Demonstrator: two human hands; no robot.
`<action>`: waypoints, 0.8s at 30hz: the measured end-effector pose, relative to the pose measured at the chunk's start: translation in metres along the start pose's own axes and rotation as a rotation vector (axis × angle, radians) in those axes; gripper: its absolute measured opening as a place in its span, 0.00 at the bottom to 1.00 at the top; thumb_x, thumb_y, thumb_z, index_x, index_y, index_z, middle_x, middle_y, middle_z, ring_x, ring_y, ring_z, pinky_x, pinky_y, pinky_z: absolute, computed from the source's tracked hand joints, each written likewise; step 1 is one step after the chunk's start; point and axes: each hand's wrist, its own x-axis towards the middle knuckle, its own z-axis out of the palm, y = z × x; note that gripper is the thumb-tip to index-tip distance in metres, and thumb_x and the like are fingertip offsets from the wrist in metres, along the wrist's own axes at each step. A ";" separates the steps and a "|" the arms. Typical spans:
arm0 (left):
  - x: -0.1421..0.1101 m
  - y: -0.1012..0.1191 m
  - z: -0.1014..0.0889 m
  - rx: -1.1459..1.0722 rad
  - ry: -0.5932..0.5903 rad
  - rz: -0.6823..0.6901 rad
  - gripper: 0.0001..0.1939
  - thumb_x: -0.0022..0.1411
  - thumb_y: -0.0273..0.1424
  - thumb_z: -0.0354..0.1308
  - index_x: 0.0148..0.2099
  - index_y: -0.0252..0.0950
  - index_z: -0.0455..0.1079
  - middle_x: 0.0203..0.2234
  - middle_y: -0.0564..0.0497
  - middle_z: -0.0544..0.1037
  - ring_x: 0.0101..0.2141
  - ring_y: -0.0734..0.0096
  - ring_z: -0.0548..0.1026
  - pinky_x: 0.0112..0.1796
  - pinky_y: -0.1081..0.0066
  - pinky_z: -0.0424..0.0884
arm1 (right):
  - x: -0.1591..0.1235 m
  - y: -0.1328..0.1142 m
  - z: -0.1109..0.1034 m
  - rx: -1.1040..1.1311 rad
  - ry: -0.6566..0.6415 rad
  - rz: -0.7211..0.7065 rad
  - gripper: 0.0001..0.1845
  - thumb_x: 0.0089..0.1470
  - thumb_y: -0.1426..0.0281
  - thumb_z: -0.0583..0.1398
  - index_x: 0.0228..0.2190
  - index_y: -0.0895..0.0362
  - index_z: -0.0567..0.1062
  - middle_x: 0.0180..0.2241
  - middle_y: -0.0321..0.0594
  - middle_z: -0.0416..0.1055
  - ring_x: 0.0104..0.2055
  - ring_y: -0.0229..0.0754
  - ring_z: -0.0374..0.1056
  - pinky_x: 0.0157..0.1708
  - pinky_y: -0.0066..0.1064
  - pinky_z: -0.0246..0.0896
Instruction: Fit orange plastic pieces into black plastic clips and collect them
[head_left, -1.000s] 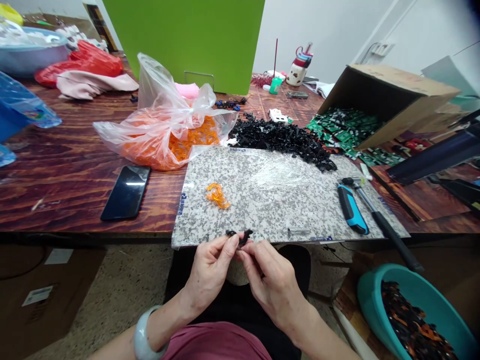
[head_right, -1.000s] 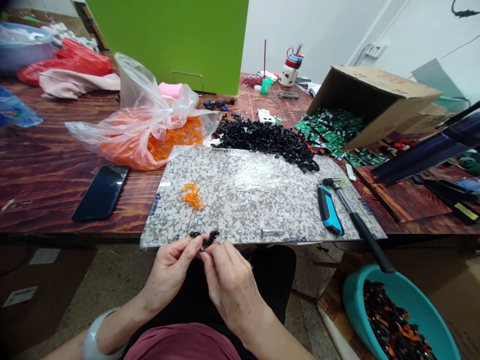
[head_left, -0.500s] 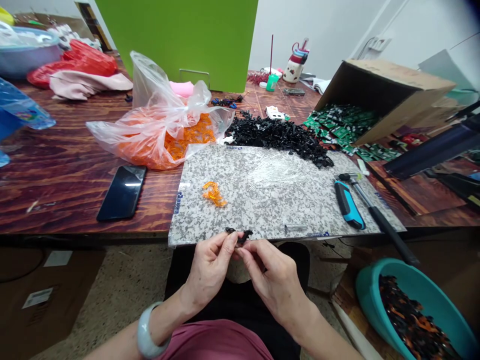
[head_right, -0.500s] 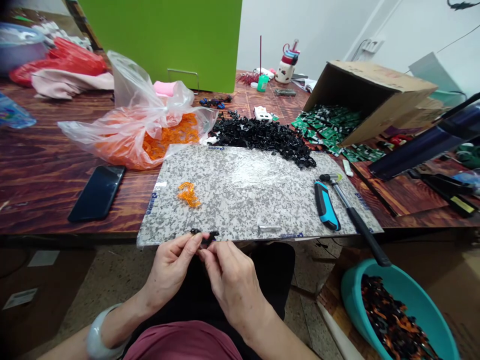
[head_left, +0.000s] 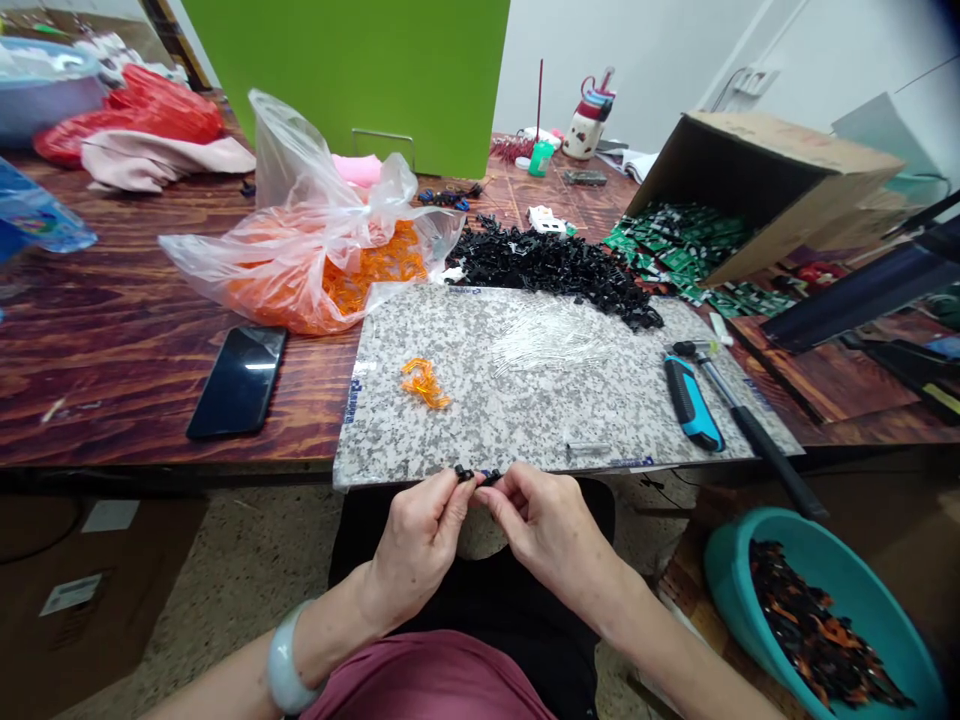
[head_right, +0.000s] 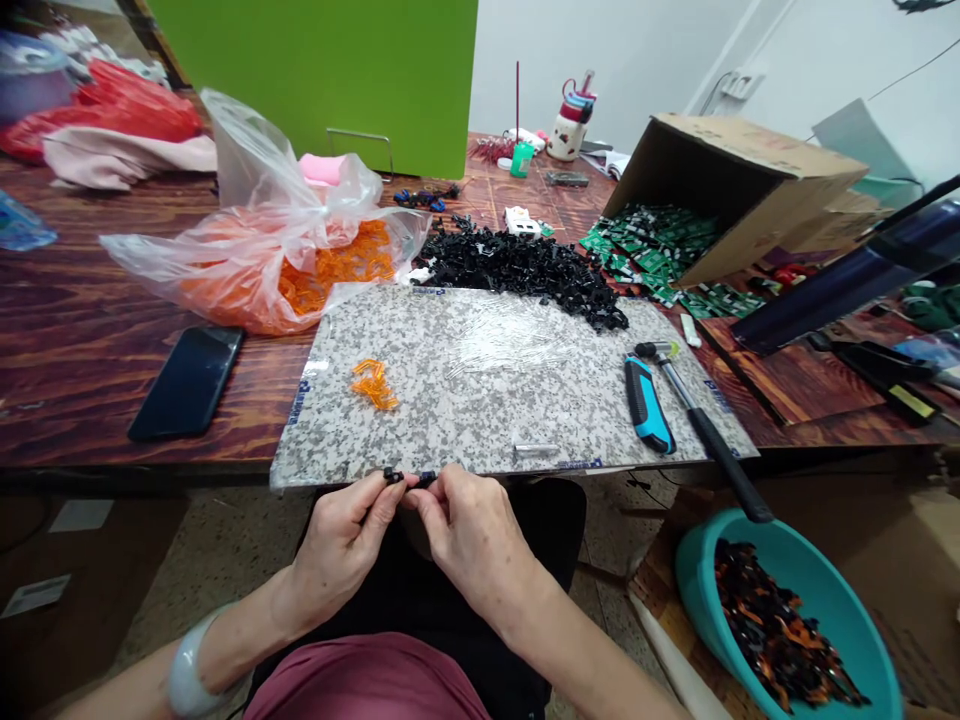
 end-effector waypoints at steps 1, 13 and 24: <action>0.000 0.000 0.000 0.014 0.002 0.021 0.14 0.65 0.24 0.45 0.25 0.36 0.59 0.18 0.57 0.61 0.19 0.76 0.62 0.23 0.76 0.58 | 0.000 0.000 0.000 -0.017 -0.003 0.000 0.11 0.55 0.70 0.58 0.22 0.57 0.68 0.19 0.36 0.70 0.19 0.35 0.63 0.20 0.24 0.52; 0.000 0.003 -0.016 0.069 -0.205 -0.012 0.15 0.67 0.27 0.43 0.26 0.37 0.59 0.19 0.55 0.65 0.21 0.74 0.64 0.24 0.74 0.60 | -0.001 0.007 -0.005 -0.399 -0.036 -0.287 0.12 0.58 0.68 0.57 0.25 0.59 0.69 0.20 0.36 0.70 0.21 0.38 0.68 0.21 0.27 0.50; 0.014 0.002 -0.034 -0.311 -0.495 -0.267 0.17 0.67 0.33 0.45 0.33 0.33 0.71 0.22 0.51 0.76 0.25 0.72 0.73 0.30 0.74 0.67 | 0.012 0.021 -0.019 -0.127 -0.046 -0.366 0.21 0.48 0.51 0.61 0.25 0.58 0.69 0.19 0.32 0.65 0.20 0.32 0.59 0.20 0.24 0.51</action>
